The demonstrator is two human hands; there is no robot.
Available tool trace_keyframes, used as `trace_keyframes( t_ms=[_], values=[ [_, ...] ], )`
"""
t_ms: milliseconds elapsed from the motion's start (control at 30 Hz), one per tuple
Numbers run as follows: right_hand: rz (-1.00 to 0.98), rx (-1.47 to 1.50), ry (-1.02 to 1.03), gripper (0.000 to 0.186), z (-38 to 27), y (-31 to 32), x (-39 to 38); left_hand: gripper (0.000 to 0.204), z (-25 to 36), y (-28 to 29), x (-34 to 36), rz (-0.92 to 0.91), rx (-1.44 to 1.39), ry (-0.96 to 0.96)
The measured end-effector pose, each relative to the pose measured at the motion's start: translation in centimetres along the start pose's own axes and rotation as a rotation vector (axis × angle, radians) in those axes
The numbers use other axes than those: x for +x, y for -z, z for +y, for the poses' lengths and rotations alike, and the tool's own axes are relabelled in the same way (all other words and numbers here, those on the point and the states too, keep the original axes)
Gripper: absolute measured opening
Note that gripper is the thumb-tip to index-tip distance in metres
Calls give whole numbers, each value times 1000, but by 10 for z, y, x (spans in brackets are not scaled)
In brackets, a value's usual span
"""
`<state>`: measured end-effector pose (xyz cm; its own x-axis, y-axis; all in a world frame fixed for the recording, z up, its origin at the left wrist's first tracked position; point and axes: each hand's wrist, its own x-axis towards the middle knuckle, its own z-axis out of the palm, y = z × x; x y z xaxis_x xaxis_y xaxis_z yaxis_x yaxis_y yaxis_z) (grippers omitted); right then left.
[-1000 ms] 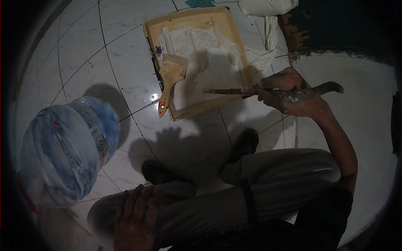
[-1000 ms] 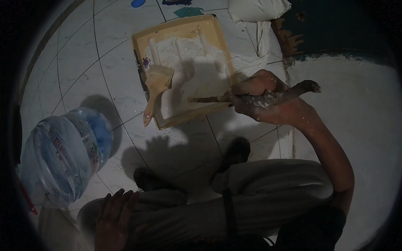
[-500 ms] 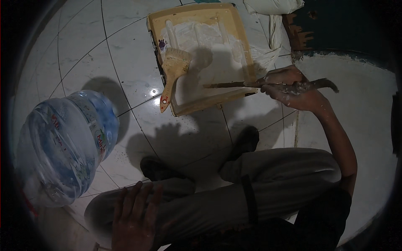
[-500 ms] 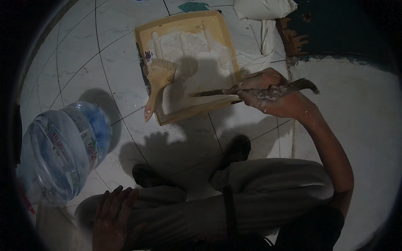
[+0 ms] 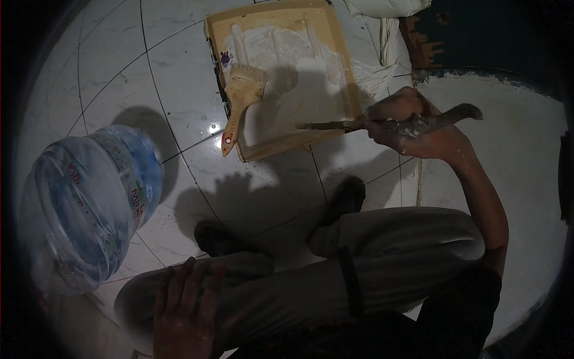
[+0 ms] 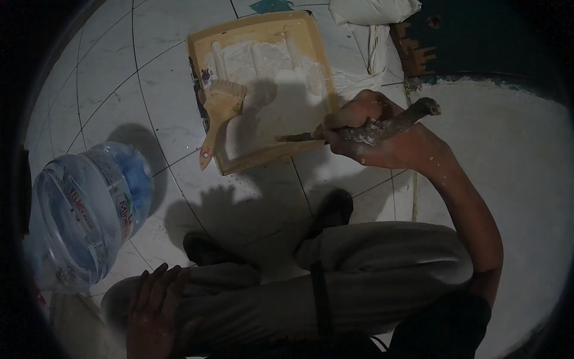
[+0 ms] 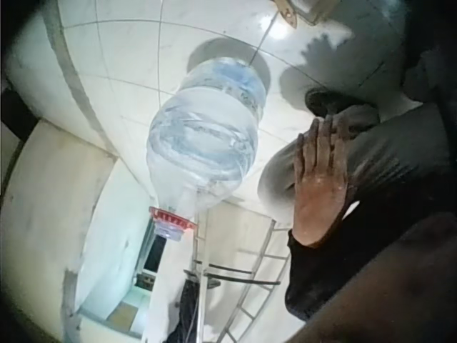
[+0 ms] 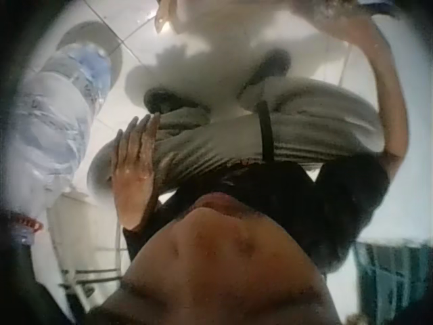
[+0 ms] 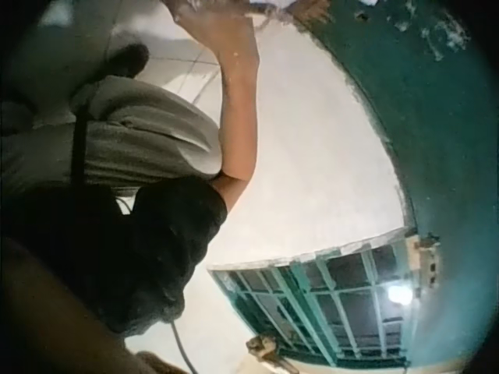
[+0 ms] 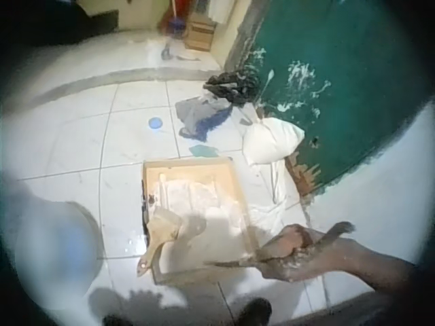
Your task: Pour water into a paint tray and mix it with white paint using a brush and a stick.
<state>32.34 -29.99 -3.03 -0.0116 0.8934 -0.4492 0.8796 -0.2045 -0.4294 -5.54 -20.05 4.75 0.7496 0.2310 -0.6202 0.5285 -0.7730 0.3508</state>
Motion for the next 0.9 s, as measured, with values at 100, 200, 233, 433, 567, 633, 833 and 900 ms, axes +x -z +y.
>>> trace_keyframes(
  t_ms=[100,200,233,433,567,633,833,900],
  values=[
    [-120,-31,-99,16,-8,6,20,59,1,-2,-3,24,1,18],
    [171,-184,140,18,21,3,14,59,-1,-4,-6,81,-88,9],
    [173,-188,143,18,27,2,10,59,0,-3,-5,86,-88,11],
    [338,-52,477,19,19,-11,17,55,12,10,4,111,-84,-1],
    [135,10,43,18,19,8,19,55,13,27,-3,113,-53,-138],
    [217,-197,223,24,33,21,17,54,11,47,2,-30,-188,-279],
    [-27,-362,39,31,10,51,23,35,23,16,89,201,-75,-48],
    [-104,-340,-3,37,-8,62,35,40,2,-9,132,101,149,102]
  ],
)
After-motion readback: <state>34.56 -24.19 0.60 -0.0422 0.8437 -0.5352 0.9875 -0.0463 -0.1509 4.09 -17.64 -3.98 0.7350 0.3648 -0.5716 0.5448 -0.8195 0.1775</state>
